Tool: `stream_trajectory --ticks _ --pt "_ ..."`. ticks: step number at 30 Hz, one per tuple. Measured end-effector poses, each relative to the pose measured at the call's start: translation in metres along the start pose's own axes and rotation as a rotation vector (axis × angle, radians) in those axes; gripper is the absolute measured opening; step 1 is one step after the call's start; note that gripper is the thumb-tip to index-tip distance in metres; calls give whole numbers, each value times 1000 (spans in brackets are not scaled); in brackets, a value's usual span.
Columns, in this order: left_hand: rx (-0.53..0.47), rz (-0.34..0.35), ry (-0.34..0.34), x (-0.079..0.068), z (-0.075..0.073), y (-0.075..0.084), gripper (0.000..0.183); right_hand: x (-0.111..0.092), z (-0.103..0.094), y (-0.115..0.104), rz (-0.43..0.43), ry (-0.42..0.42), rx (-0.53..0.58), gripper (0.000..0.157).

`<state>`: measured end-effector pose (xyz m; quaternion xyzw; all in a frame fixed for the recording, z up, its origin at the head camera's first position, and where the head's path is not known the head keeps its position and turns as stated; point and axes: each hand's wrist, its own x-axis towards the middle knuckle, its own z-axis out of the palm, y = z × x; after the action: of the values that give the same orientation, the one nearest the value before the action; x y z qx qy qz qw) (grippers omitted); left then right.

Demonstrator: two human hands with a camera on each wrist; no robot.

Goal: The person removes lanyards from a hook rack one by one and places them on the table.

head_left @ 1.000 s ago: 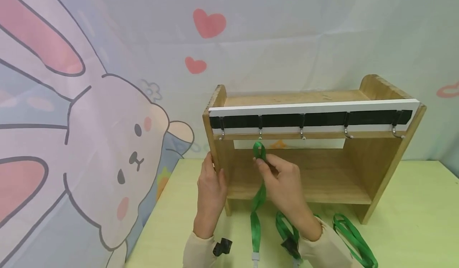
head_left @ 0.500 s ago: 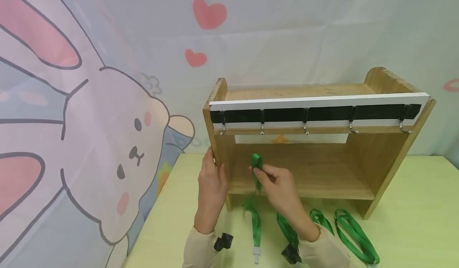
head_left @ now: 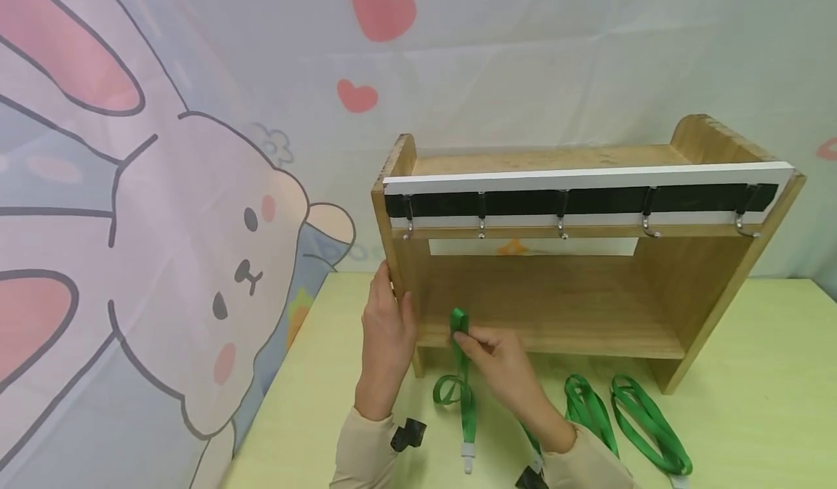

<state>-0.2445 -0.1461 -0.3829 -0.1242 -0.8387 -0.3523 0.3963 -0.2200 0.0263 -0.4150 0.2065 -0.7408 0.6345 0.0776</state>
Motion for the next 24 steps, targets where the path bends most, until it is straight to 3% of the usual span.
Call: stream_trajectory --ticks 7,18,24 --pt "1 -23 -21 1 1 0 51 -5 3 17 -46 -102 -2 19" --pt "0 0 0 0 2 -2 50 -10 13 47 48 -213 -173 20" --pt "3 -5 -4 0 2 -3 49 -11 19 61 41 -254 -244 35"
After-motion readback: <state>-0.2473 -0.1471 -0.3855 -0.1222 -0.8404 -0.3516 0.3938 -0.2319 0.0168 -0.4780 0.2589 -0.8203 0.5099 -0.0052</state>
